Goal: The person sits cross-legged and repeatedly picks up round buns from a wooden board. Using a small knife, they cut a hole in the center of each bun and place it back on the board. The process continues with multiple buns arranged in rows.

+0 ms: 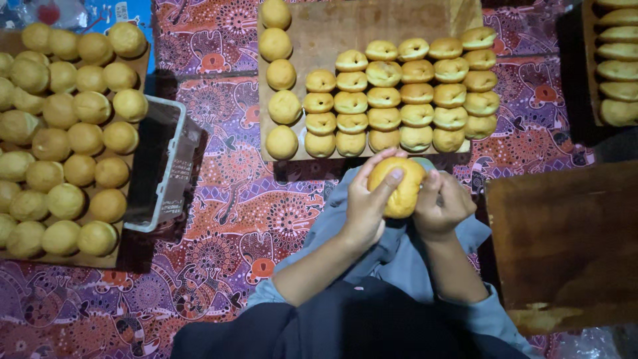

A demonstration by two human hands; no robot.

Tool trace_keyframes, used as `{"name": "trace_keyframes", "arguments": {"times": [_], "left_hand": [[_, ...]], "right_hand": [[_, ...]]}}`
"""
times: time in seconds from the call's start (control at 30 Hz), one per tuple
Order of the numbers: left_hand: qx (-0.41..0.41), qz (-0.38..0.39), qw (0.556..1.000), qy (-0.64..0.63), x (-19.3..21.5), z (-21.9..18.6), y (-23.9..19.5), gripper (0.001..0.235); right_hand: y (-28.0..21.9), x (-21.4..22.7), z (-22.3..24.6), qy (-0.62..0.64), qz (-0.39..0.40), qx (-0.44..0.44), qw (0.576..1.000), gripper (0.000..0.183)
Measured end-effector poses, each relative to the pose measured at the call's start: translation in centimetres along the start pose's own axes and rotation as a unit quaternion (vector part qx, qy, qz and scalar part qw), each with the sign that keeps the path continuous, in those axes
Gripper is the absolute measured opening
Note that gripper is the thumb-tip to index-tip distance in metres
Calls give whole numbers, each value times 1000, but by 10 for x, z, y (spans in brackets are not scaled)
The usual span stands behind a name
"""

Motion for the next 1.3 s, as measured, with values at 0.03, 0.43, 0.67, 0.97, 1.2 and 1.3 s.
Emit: {"name": "trace_keyframes", "arguments": {"times": [0.03,0.43,0.67,0.97,1.2,1.3], "left_hand": [[4,14,1000,14,1,-5,2,68],[-71,200,866,452,45,-68,6,90],[-34,206,918,337,79,-67,6,91],[-39,32,859,509,229,-68,184,83],[-8,120,793,598,280,-30,358,66],[82,147,705,689,293,-1,390,63]], "right_hand": [[1,-1,0,8,1,-2,1000,20],[26,19,6,88,146,-67,983,22],[42,32,29,113,221,-40,968,14],[1,55,-46,79,148,-204,964,17],[-35,54,-94,14,167,-330,929,14],[-31,58,-95,-17,173,-300,938,12]]}}
Point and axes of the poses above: each hand's wrist, its own y-axis towards the middle knuckle, its own x-axis out of the back of the hand, z = x × y, the point moved 8 cm from there along y, towards the middle knuckle, and after that the axes turned 6 degrees about z, right-handed, at the moved point
